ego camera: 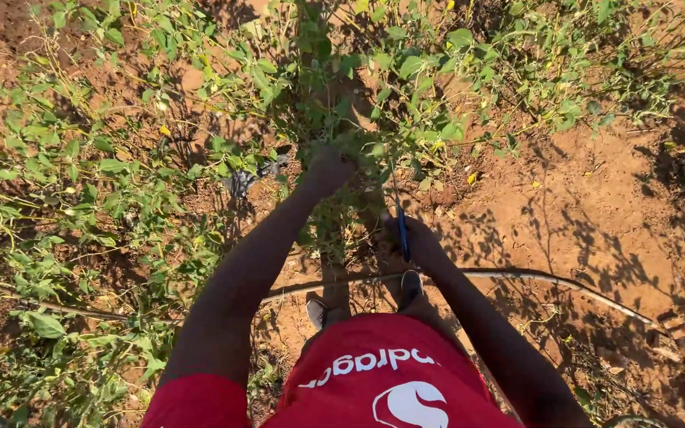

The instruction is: Pruning plants in a field using scissors.

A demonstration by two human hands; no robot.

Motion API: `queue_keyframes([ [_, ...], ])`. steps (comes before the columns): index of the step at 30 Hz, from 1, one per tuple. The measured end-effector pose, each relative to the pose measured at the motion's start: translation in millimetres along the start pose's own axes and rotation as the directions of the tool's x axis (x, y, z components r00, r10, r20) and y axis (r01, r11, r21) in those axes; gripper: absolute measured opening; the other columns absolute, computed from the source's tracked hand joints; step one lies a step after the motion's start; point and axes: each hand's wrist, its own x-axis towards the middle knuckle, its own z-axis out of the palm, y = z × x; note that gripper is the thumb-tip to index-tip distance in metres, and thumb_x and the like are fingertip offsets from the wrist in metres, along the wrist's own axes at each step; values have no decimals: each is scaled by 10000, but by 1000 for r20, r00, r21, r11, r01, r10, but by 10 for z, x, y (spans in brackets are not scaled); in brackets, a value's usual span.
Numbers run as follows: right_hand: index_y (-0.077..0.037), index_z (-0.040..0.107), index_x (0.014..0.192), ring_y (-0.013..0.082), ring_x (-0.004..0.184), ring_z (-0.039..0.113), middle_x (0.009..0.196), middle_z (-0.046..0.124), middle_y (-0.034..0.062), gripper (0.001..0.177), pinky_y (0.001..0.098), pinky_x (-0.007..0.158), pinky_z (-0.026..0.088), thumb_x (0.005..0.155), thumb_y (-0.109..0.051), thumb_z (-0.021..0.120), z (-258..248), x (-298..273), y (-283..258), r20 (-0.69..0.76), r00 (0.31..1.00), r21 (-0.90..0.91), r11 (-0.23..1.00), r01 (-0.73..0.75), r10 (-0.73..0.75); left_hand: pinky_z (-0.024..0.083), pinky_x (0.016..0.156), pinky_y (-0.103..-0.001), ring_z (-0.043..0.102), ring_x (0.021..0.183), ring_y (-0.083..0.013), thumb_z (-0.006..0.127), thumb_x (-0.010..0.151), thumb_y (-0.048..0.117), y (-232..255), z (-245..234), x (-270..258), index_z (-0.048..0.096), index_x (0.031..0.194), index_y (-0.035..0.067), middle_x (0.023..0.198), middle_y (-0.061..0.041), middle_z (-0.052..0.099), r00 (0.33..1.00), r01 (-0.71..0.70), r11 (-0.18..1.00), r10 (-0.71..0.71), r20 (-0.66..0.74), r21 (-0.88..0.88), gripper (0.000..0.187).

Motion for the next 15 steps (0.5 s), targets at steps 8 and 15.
queue_keyframes([
  [8,-29,642,1295,284,797,738,1037,755,146,482,369,608,596,1052,-433,539,158,964,829,674,733,543,732,-412,-88,612,695,-320,726,756,-196,746,889,158,-1574,-235,-184,734,1142,84,918,-111,773,974,156,816,-220,-50,-557,264],
  [15,-36,582,1422,390,809,725,1123,700,261,561,479,654,631,984,-380,656,772,609,282,522,853,-161,983,93,4,611,755,-328,718,818,-145,816,892,194,-1323,-343,-920,741,951,-33,902,-107,752,966,-102,783,-69,-248,-614,247],
])
